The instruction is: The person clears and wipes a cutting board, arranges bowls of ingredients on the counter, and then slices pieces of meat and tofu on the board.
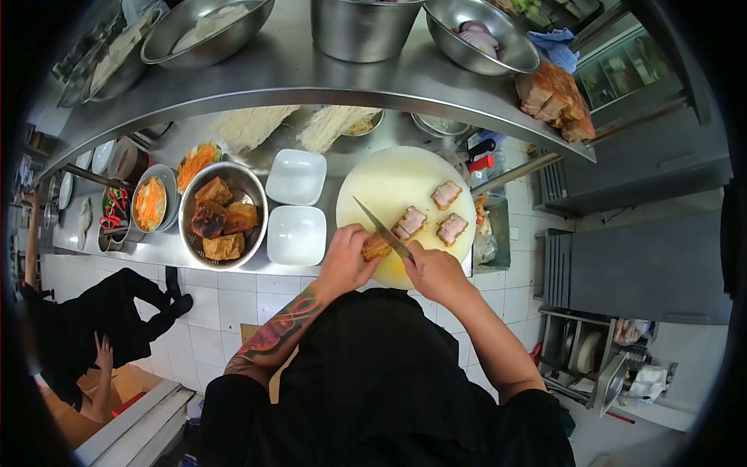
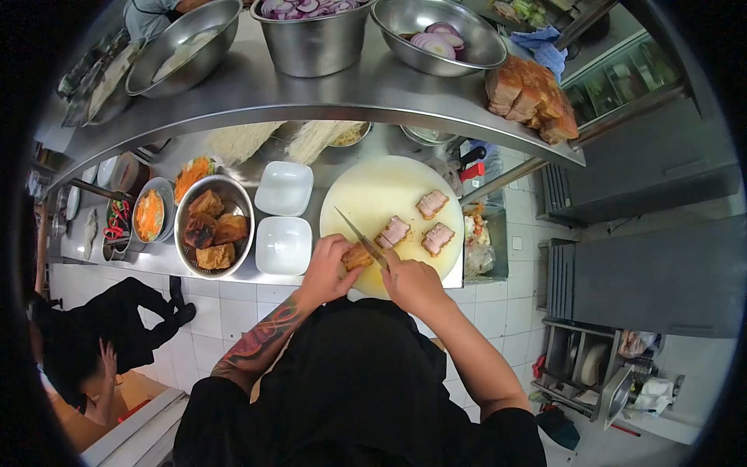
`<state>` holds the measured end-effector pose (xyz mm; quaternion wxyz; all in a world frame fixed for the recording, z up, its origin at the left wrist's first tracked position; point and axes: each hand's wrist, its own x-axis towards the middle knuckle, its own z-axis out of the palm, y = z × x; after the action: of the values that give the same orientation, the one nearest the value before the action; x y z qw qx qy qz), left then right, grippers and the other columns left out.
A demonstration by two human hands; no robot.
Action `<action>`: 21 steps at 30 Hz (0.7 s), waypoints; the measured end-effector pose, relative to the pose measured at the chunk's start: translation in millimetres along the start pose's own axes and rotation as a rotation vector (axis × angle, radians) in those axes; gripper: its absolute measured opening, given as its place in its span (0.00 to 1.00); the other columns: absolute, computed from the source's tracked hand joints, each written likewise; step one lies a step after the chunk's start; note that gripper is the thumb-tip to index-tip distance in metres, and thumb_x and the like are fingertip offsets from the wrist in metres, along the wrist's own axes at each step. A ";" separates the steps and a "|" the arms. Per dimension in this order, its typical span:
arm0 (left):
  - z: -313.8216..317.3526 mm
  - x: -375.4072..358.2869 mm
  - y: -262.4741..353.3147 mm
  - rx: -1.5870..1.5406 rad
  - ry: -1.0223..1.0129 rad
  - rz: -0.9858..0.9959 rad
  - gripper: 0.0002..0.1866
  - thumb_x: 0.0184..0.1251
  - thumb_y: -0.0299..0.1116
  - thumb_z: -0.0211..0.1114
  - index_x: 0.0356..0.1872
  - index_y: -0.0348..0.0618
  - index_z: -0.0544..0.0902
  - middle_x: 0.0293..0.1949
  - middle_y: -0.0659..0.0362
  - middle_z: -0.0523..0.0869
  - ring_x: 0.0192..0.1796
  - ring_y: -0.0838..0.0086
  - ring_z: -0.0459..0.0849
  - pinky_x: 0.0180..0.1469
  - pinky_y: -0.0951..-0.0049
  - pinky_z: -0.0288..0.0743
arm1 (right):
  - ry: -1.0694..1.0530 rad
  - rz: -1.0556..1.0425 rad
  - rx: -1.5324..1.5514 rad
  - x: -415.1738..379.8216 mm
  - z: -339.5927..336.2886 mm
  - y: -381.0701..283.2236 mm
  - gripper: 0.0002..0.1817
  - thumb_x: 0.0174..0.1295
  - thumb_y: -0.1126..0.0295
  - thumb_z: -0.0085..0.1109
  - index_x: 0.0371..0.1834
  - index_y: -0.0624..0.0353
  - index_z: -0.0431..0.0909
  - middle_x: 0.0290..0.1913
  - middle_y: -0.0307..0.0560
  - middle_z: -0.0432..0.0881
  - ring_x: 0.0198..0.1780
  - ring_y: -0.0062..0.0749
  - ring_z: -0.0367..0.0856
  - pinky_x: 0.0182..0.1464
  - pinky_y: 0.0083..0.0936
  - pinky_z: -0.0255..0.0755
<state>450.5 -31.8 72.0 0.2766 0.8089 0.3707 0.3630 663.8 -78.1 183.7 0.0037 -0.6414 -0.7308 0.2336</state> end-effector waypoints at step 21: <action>4.1 -6.0 -16.4 -0.081 -0.086 0.083 0.15 0.57 0.26 0.72 0.45 0.38 0.81 0.54 0.50 0.79 0.57 0.51 0.79 0.57 0.58 0.78 | -0.064 0.115 0.006 27.5 43.2 -14.5 0.12 0.75 0.63 0.52 0.44 0.63 0.73 0.28 0.63 0.85 0.35 0.62 0.86 0.40 0.55 0.78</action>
<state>444.4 -27.9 55.5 0.3094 0.8267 0.3095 0.3536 632.2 -67.8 142.1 -0.0308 -0.6744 -0.6919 0.2560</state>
